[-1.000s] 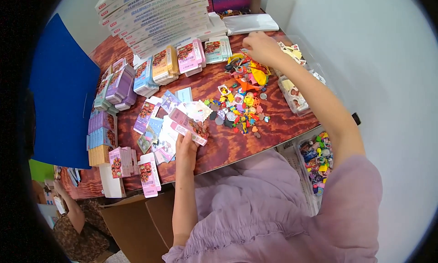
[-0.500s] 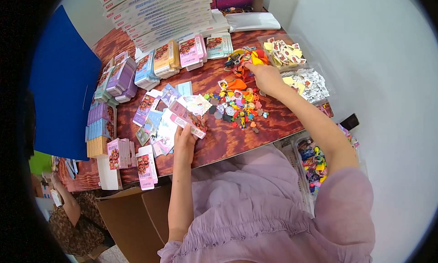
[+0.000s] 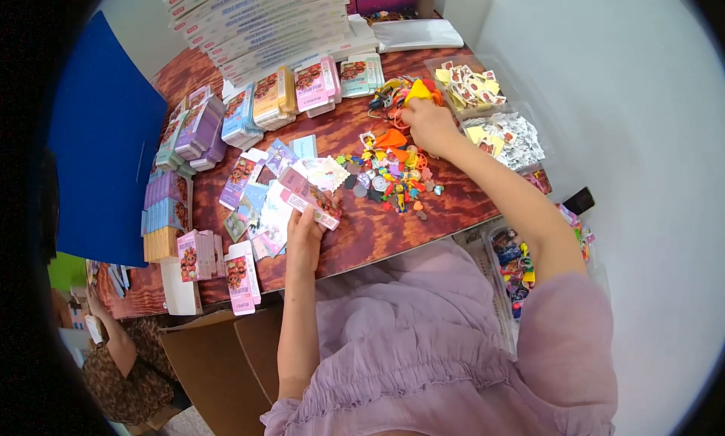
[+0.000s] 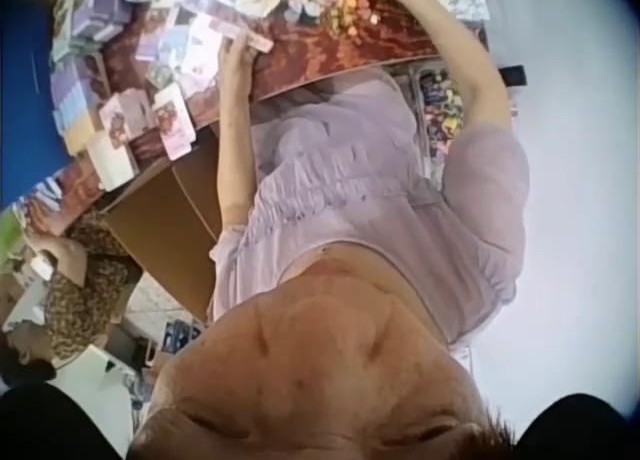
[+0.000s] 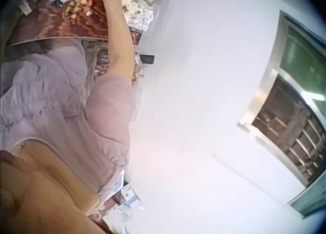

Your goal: The recorder is sorting and arranging small colorful plastic items and small packages on a wooden-patterned table.

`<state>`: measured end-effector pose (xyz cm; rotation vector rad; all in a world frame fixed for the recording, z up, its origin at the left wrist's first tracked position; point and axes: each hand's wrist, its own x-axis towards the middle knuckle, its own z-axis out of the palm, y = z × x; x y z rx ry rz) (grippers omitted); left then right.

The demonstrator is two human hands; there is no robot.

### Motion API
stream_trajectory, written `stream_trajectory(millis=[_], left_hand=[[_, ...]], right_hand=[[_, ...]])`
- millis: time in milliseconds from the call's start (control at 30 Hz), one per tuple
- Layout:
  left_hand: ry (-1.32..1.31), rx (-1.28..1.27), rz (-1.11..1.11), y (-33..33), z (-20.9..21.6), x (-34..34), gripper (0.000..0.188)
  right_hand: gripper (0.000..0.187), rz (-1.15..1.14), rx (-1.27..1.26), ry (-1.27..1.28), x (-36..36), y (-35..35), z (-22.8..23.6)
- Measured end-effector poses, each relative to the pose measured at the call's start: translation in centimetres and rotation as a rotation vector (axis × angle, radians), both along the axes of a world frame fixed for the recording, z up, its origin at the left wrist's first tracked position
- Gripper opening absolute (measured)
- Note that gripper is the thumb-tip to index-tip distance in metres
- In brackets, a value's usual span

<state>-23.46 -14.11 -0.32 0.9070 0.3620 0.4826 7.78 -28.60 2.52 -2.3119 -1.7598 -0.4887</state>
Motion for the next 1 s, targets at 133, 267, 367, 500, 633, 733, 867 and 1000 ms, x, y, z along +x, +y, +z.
stream_trajectory(millis=[133, 267, 367, 500, 633, 733, 867, 1000], left_hand=[[-0.018, -0.008, 0.004, -0.2, -0.1, 0.0, 0.048], [-0.006, -0.002, 0.01, -0.2, 0.2, 0.0, 0.047], [-0.008, -0.008, 0.019, -0.2, 0.0, -0.1, 0.047], [-0.001, -0.008, 0.004, -0.1, -0.1, 0.0, 0.048], [-0.001, -0.004, 0.011, -0.2, -0.1, -0.1, 0.048], [-0.015, -0.023, 0.021, -0.1, 0.1, 0.1, 0.047], [-0.015, 0.02, 0.004, 0.0, 0.1, 0.2, 0.05], [0.029, 0.053, -0.005, 0.0, 0.0, -0.2, 0.055]], right_hand=[[0.014, -0.183, 0.223, 0.646, 3.2, 0.0, 3.2], [0.009, -0.219, 0.23, 1.057, 4.8, -0.4, 6.8], [0.008, -0.223, 0.415, 1.337, 4.3, 0.1, 9.7], [0.013, 0.1, 0.534, 1.571, 7.8, -0.1, 12.1], [0.012, -0.146, 0.299, 1.403, 7.6, 1.1, 12.3], [0.015, -0.442, 0.008, 0.778, 6.5, 1.5, 10.3], [0.022, -0.144, -0.047, 0.36, 3.8, 1.7, 8.0], [0.022, 0.019, -0.302, 0.128, -0.3, 2.3, 4.8]])
